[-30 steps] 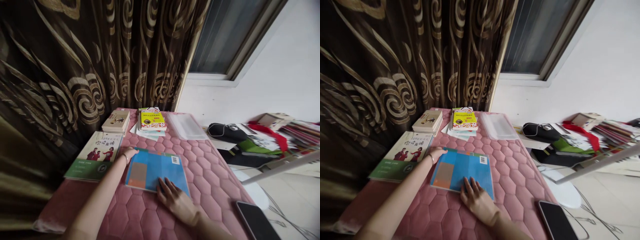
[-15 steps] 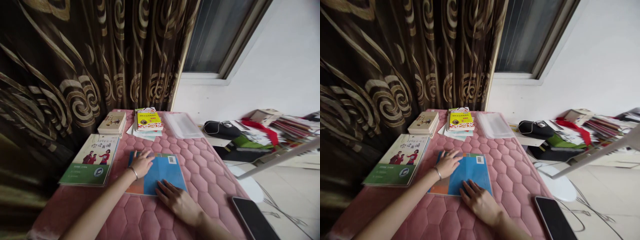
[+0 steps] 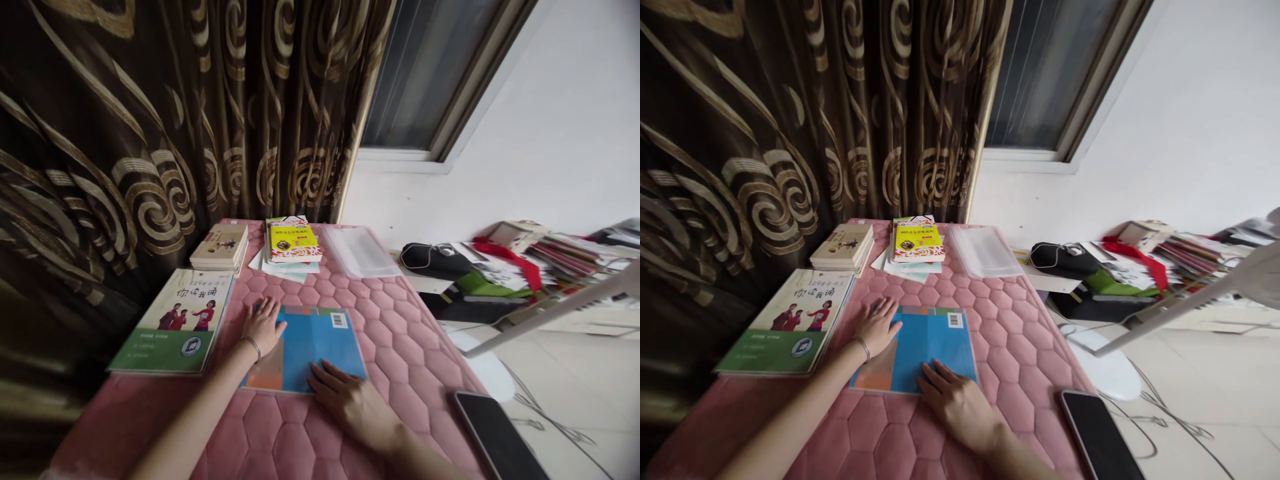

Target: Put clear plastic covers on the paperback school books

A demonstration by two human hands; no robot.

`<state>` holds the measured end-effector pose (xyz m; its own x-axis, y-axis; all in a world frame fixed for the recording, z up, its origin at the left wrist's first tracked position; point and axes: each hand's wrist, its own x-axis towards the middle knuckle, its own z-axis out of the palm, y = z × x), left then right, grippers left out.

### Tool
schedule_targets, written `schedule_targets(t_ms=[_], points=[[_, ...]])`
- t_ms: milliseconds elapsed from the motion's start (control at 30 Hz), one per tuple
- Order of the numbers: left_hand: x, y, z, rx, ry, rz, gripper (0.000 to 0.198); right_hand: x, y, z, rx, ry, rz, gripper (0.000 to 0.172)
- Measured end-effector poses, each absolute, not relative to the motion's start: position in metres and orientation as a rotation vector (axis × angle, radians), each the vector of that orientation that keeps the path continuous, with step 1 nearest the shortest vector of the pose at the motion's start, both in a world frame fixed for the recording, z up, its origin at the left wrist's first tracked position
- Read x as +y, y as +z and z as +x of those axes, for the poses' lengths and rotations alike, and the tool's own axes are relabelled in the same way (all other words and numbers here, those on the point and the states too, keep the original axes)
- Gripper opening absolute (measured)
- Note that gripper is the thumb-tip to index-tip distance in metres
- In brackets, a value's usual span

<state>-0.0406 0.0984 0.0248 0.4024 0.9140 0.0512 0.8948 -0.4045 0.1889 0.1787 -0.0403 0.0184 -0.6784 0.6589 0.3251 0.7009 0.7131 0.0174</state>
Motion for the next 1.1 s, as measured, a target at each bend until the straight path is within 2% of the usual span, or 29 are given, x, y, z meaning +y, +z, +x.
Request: schedule_targets(t_ms=[133,200,300,400,533,700,867,1100], points=[[0.091,0.021,-0.059,1.589,0.581,2.407,0.038,-0.032,0.027,0.178,-2.582,-0.006,-1.177,0.031],[0.092,0.018,-0.073,1.493,0.781,2.278,0.040,-0.025,0.036,0.178,-2.544,0.072,-1.321,0.030],[0.102,0.014,-0.094,1.535,1.027,2.023,0.044,-0.009,0.058,0.182,-2.511,0.033,-1.419,0.028],[0.114,0.007,-0.106,1.680,1.184,1.868,0.041,0.015,0.091,0.185,-2.501,-0.104,-1.458,0.028],[0.117,-0.006,-0.100,1.713,1.179,1.888,0.029,0.062,0.138,0.185,-2.417,-0.328,-1.664,0.029],[0.105,-0.016,-0.088,1.723,1.076,2.267,0.034,0.138,0.164,0.184,-2.354,-0.468,-1.755,0.031],[0.103,-0.015,-0.089,1.792,0.951,2.439,0.036,0.195,0.153,0.183,-2.285,-0.445,-1.902,0.032],[0.100,-0.009,-0.088,1.824,0.880,2.430,0.036,0.229,0.122,0.173,-2.155,-0.286,-2.048,0.030]])
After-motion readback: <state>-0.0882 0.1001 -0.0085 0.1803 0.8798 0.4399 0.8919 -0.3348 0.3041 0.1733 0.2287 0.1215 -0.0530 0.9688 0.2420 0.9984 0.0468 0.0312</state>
